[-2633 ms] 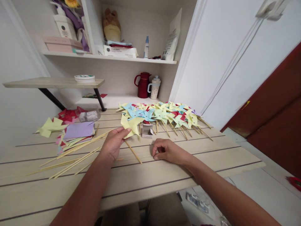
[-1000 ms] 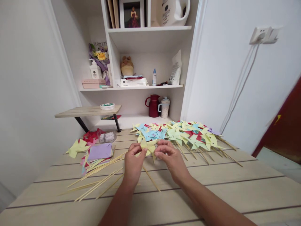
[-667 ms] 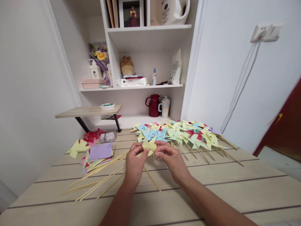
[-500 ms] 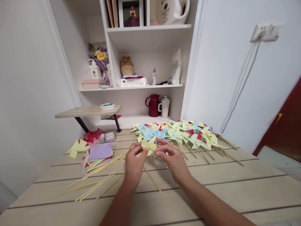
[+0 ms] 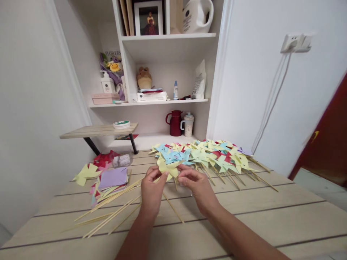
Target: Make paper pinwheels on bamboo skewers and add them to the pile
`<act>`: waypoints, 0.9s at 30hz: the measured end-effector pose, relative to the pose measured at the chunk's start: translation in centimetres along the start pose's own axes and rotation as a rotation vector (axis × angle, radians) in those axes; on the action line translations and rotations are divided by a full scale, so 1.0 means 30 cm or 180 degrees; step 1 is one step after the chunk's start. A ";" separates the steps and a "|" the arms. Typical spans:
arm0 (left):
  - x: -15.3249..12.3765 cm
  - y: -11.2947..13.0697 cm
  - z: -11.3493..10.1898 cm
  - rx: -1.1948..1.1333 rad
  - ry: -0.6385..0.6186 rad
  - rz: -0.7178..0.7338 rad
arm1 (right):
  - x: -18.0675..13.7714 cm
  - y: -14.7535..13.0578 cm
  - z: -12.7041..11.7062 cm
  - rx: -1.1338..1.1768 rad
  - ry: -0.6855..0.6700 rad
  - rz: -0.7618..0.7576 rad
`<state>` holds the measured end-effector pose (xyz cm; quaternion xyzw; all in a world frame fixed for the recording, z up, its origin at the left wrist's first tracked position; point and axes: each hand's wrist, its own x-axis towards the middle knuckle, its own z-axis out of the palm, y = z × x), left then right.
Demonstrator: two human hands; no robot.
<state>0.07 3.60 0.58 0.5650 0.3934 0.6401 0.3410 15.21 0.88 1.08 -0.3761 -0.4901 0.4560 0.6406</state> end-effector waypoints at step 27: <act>-0.032 0.031 0.030 0.0137 -0.0269 0.0162 | 0.001 0.005 -0.007 -0.0282 -0.0088 -0.0226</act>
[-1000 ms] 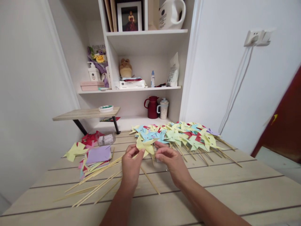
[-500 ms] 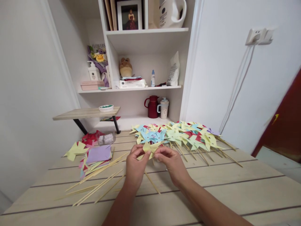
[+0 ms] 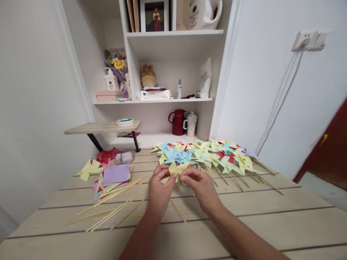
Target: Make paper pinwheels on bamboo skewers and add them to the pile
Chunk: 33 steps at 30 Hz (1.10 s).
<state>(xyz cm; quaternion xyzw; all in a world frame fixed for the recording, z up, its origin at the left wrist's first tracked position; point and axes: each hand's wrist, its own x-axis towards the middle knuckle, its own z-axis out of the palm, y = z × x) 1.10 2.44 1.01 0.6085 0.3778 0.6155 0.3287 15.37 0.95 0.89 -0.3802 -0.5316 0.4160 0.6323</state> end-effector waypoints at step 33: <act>-0.004 0.020 0.011 -0.0140 0.0024 -0.0028 | -0.015 -0.027 -0.011 -0.0941 0.0267 -0.0529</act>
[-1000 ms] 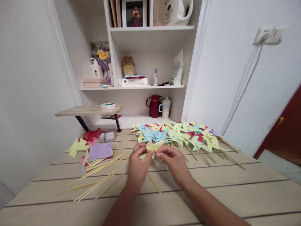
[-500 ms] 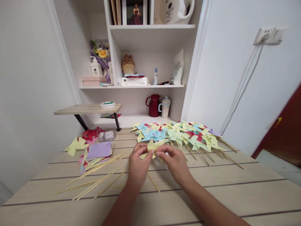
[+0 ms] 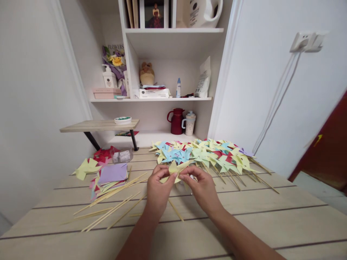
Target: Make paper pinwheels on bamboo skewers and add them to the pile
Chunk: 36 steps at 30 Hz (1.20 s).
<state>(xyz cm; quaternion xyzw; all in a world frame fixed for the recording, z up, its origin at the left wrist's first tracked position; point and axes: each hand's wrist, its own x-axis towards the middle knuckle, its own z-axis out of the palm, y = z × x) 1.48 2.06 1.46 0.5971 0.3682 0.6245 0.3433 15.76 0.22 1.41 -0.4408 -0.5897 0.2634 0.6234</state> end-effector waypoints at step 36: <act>-0.010 0.000 0.009 -0.0382 -0.0005 -0.0321 | -0.001 0.000 -0.014 -0.0208 -0.0090 -0.0286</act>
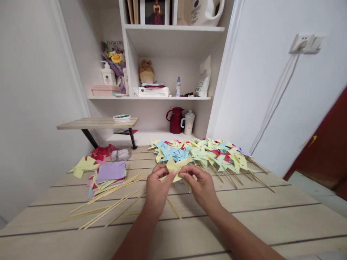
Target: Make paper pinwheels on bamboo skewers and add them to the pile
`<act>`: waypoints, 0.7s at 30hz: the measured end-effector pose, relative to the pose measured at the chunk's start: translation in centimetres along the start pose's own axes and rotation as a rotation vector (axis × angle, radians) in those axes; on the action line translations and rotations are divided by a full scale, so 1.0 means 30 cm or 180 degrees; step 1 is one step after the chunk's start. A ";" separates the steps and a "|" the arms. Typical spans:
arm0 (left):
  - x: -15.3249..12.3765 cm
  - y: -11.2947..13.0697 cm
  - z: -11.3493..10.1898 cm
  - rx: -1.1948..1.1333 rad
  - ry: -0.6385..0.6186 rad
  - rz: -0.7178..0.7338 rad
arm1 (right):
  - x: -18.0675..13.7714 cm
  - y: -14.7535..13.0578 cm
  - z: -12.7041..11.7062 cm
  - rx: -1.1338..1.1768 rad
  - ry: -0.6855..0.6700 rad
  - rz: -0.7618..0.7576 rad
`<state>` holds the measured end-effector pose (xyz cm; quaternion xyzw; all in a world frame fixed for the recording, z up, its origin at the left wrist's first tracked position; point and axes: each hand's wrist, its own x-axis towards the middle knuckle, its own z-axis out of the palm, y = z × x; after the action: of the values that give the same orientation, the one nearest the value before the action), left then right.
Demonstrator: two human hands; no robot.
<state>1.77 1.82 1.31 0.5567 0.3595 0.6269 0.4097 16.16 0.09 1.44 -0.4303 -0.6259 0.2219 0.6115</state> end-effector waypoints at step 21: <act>0.004 -0.004 0.000 0.0109 0.0002 0.0098 | 0.014 0.016 -0.004 0.0600 -0.0093 0.0265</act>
<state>1.78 1.98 1.26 0.5689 0.3618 0.6270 0.3903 16.45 0.66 1.31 -0.3932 -0.5926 0.3112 0.6303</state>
